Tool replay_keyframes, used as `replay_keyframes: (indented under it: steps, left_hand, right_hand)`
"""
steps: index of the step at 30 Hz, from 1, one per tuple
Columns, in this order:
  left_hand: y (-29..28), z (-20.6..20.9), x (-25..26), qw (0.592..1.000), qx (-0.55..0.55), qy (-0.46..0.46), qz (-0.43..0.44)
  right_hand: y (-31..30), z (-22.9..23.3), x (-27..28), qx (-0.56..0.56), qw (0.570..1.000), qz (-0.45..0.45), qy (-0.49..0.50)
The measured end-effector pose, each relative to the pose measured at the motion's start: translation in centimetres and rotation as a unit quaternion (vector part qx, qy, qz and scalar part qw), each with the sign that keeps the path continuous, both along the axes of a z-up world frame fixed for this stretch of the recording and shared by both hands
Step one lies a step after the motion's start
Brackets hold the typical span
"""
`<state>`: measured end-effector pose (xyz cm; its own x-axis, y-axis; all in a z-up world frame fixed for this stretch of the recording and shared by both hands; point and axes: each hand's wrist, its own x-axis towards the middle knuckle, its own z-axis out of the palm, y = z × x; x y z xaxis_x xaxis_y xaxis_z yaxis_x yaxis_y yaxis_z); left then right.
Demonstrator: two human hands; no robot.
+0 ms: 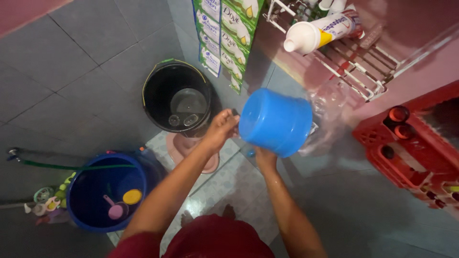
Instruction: The person washes plastic toys, balls, and a scoop in a blue bucket filled with water using a small brush. The person rinses the items with water and dries their hands with a pink towel.
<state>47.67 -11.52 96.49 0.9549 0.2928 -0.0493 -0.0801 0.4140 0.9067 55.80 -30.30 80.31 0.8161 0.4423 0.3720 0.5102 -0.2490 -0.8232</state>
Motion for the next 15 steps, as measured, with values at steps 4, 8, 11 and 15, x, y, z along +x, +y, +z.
replay_keyframes:
  steps: [4,8,11,15]
  left_hand:
    - [-0.7,4.3,1.2,0.996,0.072,0.018,0.04]
    - [-0.7,7.0,2.8,0.991,0.127,-0.039,-0.005]
    - [-1.1,7.9,4.8,0.976,0.206,-0.069,-0.019]
    - [-1.9,9.5,8.0,0.967,0.24,-0.087,-0.024]
  right_hand:
    - [0.8,2.0,0.0,0.086,0.962,-0.039,0.256]
    - [0.9,3.6,-0.5,0.165,0.95,-0.047,0.26]
    - [0.7,4.0,-0.5,0.155,0.98,-0.033,0.117]
    - [0.2,6.5,-0.5,0.143,0.989,-0.025,-0.024]
